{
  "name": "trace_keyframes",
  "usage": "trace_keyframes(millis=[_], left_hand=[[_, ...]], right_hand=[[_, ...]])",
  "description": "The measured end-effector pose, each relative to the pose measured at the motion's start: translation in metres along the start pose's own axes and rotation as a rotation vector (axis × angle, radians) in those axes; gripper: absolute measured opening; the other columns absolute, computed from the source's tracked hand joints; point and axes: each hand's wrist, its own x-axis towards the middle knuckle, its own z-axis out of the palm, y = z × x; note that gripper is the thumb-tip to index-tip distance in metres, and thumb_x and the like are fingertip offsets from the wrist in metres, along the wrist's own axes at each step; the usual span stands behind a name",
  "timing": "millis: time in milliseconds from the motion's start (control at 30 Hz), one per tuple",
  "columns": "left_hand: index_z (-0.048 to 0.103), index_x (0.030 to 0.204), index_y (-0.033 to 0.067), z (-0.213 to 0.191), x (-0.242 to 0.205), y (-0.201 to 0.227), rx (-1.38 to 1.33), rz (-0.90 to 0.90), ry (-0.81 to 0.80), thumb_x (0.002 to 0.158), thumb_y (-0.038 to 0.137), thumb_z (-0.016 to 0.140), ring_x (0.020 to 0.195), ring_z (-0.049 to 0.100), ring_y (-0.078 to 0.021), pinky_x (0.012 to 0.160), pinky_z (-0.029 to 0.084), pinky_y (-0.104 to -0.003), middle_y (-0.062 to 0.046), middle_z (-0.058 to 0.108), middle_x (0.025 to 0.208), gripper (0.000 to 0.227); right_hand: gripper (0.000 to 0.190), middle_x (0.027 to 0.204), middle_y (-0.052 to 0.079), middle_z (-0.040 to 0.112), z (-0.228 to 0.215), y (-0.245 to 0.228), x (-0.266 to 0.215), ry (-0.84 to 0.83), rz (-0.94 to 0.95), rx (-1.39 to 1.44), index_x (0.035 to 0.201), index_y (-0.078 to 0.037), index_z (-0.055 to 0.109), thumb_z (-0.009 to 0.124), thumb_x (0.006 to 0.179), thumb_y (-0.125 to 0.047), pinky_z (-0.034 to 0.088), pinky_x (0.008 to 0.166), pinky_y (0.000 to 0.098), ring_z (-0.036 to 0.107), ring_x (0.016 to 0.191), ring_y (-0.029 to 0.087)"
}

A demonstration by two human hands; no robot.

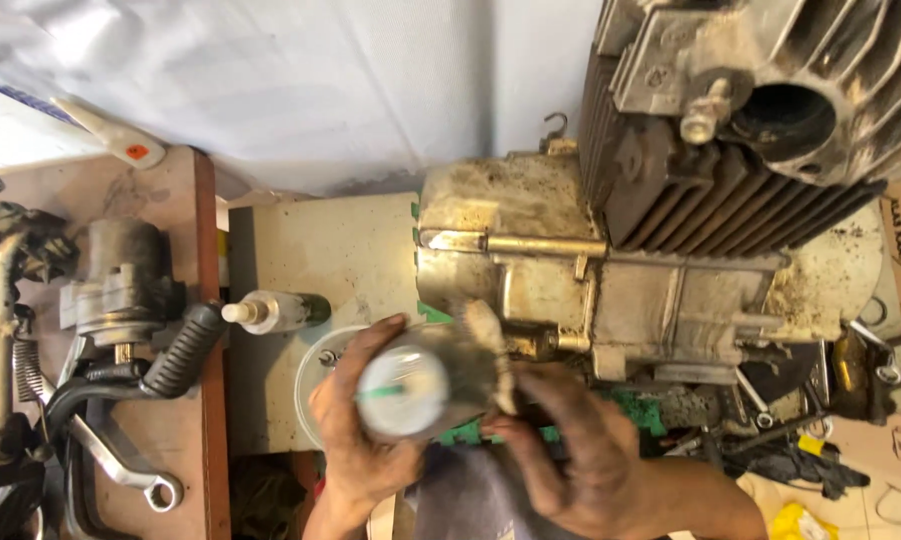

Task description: The person cleans a motorcycle engine block using a green sponge and a liquid from a squeeze bottle. They scrub the engine casing and fins, then use a small brush to clean the crevices between the cooling fins.

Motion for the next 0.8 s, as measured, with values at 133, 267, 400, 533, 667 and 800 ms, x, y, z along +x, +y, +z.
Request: trace_keyframes(millis=[133,267,400,533,667,800], left_hand=[[0.045,0.146,-0.0001,-0.015,-0.020,-0.006,-0.218,-0.131,0.116,0.080,0.030,0.091,0.129,0.065,-0.0271,0.116,0.055,-0.041,-0.014,0.061,0.141,0.086],[0.045,0.148,0.0048,-0.030,-0.008,-0.016,-0.105,-0.070,0.272,0.078,0.018,0.091,0.135,0.057,-0.0217,0.121,0.048,-0.038,-0.010,0.052,0.147,0.085],[0.044,0.149,0.0035,-0.044,0.011,-0.017,0.003,-0.121,0.304,0.079,0.001,0.088,0.139,0.054,-0.0244,0.124,0.045,-0.039,-0.013,0.051,0.147,0.083],[0.043,0.149,0.0012,-0.053,0.012,-0.024,0.066,-0.158,0.294,0.084,-0.005,0.080,0.142,0.052,-0.0273,0.125,0.044,-0.041,-0.015,0.048,0.151,0.075],[0.039,0.152,-0.0009,-0.050,0.006,-0.044,0.041,-0.269,0.314,0.091,-0.007,0.071,0.137,0.058,-0.0287,0.119,0.050,-0.041,-0.017,0.055,0.146,0.069],[0.035,0.153,-0.0027,-0.041,0.009,-0.053,0.077,-0.289,0.328,0.091,-0.011,0.065,0.136,0.060,-0.0313,0.117,0.049,-0.041,-0.022,0.058,0.144,0.069]], right_hand=[[0.039,0.118,0.025,0.060,0.016,-0.016,0.039,0.088,-0.221,-0.157,0.133,-0.003,0.049,0.068,0.100,-0.011,0.065,0.072,0.0384,0.073,0.096,0.033],[0.039,0.134,0.020,0.060,0.039,-0.009,0.051,-0.055,-0.161,-0.029,0.137,-0.003,0.052,0.069,0.103,-0.006,0.064,0.069,0.0315,0.075,0.095,0.025],[0.039,0.138,0.015,0.055,0.087,-0.009,0.058,-0.030,0.171,0.203,0.145,-0.004,0.054,0.064,0.107,-0.005,0.066,0.070,0.0260,0.076,0.096,0.019],[0.037,0.150,0.015,0.045,0.137,0.001,0.064,0.209,0.029,0.126,0.149,-0.010,0.049,0.060,0.113,-0.006,0.066,0.088,0.0292,0.063,0.127,0.030],[0.045,0.164,0.023,0.036,0.162,0.015,0.058,0.184,-0.034,0.186,0.158,-0.007,0.029,0.046,0.117,-0.004,0.052,0.120,0.0476,0.049,0.150,0.038],[0.044,0.166,0.021,0.039,0.170,0.018,0.061,0.191,0.092,0.279,0.157,-0.005,0.033,0.043,0.114,-0.010,0.041,0.133,0.0500,0.045,0.155,0.038]])
